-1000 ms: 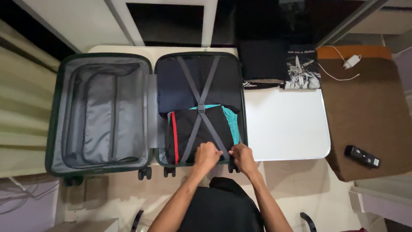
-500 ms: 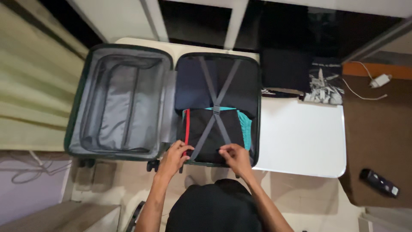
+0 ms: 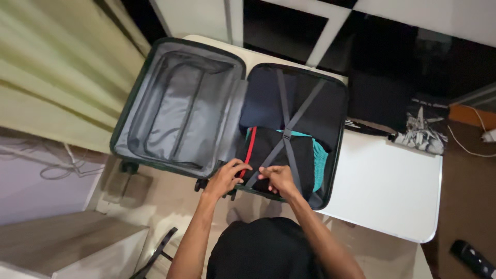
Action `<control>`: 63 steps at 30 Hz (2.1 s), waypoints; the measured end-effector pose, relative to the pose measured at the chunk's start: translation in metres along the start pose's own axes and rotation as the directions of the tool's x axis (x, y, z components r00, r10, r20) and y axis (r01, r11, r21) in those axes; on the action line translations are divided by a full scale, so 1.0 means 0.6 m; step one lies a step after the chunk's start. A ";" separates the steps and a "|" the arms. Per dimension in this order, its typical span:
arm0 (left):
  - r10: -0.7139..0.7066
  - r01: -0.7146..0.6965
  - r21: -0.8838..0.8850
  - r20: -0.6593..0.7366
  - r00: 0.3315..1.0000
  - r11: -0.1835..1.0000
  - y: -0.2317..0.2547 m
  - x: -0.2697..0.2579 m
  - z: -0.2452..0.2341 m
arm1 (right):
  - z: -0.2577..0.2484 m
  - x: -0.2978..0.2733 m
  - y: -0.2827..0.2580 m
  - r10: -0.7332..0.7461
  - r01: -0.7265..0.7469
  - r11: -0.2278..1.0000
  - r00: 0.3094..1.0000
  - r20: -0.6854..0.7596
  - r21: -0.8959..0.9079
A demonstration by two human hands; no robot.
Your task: The person folds several pieces of clothing and places them into an open suitcase. They then secure the clothes using the suitcase's internal compression straps. The person continues to fold and pack additional clothing items into the suitcase.
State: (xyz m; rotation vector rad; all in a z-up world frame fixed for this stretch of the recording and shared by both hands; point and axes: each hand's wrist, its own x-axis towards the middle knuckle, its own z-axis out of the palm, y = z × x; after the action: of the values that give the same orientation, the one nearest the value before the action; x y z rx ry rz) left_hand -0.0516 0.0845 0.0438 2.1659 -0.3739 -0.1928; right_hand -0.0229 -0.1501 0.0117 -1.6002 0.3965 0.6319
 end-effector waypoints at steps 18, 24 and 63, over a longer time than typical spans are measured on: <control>-0.007 0.012 0.178 -0.029 1.000 0.984 0.007 0.005 0.001 | -0.041 0.054 0.000 -0.220 0.305 0.938 0.890 -0.400 0.163; 0.215 -0.196 0.130 -0.150 0.965 0.972 -0.018 0.041 0.083 | -0.067 0.068 -0.012 -0.468 0.401 0.882 0.698 -0.542 -0.246; 0.080 0.068 0.542 -0.244 0.966 0.838 -0.103 0.549 0.036 | -0.114 0.347 -0.241 -0.743 0.259 0.247 0.669 -0.011 -0.934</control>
State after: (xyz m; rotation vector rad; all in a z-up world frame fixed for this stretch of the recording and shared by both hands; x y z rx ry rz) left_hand 0.2648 -0.0084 -0.0190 2.7145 -0.3087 0.2350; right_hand 0.2382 -0.1759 0.0029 -2.7807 -0.2719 -0.2191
